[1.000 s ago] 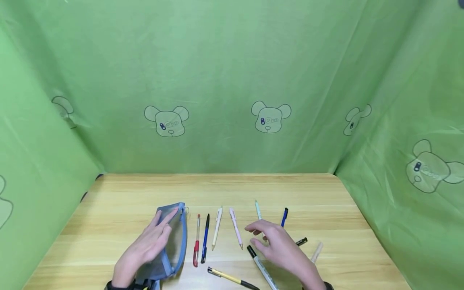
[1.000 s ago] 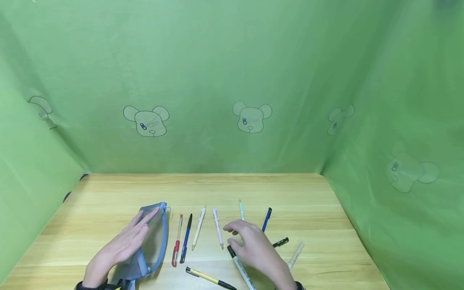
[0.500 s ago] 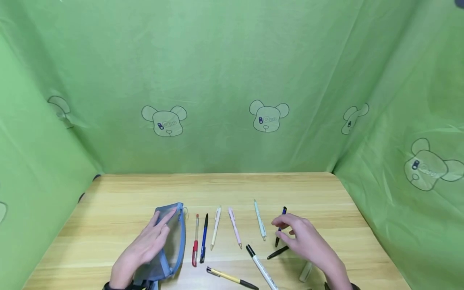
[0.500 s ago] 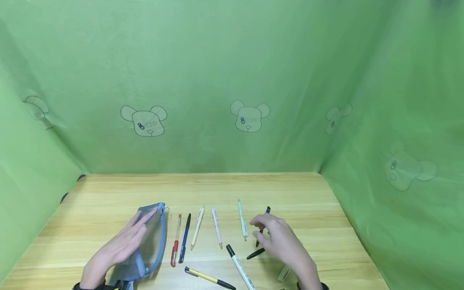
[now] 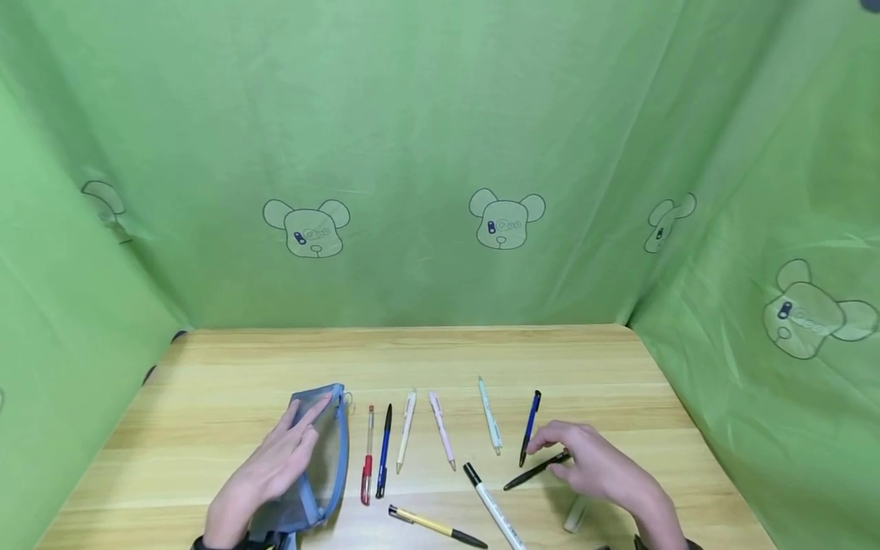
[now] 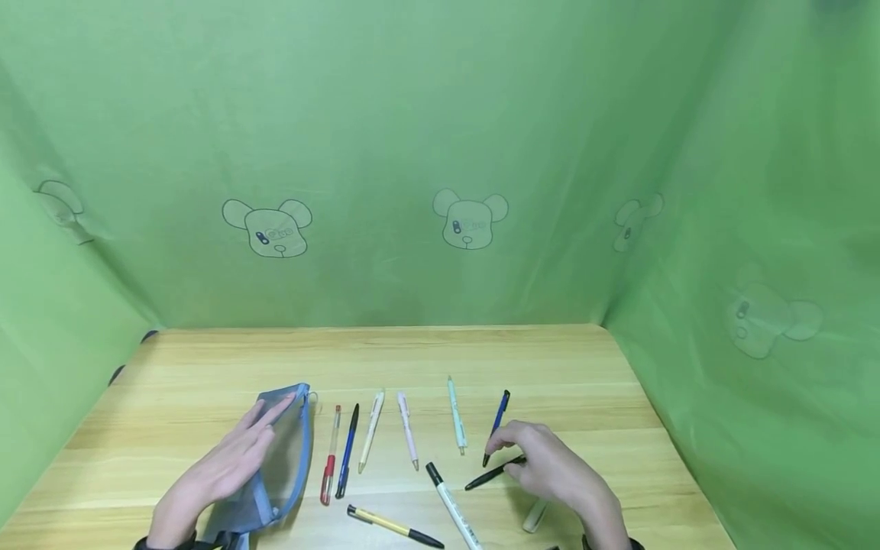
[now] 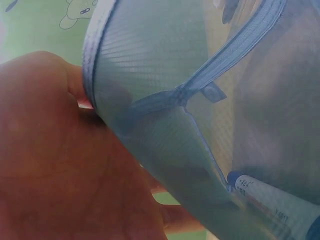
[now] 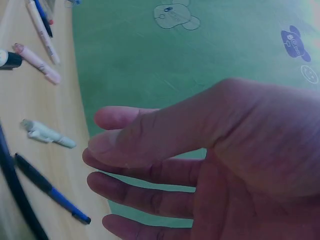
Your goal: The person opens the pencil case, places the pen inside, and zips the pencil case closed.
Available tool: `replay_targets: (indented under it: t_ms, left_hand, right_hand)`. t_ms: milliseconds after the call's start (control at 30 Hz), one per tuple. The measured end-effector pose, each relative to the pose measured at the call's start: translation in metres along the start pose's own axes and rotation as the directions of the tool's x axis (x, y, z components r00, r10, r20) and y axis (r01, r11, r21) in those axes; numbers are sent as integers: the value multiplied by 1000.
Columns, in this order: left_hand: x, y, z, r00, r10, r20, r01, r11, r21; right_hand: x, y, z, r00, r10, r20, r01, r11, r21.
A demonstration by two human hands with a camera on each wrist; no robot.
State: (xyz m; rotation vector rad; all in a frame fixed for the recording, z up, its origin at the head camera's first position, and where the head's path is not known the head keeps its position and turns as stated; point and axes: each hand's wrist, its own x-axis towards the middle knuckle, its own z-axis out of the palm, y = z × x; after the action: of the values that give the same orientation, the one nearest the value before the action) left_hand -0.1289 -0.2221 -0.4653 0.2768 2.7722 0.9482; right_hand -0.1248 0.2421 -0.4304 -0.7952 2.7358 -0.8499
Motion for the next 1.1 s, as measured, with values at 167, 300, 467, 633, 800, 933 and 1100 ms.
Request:
replay_targets:
  t_ms: [167,300,467,633,800,933,1100]
  left_hand:
    - [0,0,0,1000,-2,0,2,1000,-4]
    - [1,0,1,1000,-4,-5,4,1000,-1]
    - [1,0,2,1000,-3,-11,3,1000,7]
    - [1,0,3,1000,-2,-13,2,1000,11]
    - [1,2,2,1000,2,-4,-2,1000,11]
    - [2,3,1,1000,2,2,-2,1000,13]
    - [1,2,3,1000,-3,0,3,1000,7]
  right_hand:
    - [-8,7,2,999,3,47,-1,999,-40]
    - [-18,14,4,996,10,84,-5,998,-66]
    - [-27,23,7,994,6,106,4,995,-96]
    - [-33,31,10,992,27,122,-12,993,-121]
    - [-38,42,16,992,39,117,-23,990,-136]
    - [-40,50,24,996,6,93,9,986,-165]
    - [-41,53,29,997,8,74,6,984,-176]
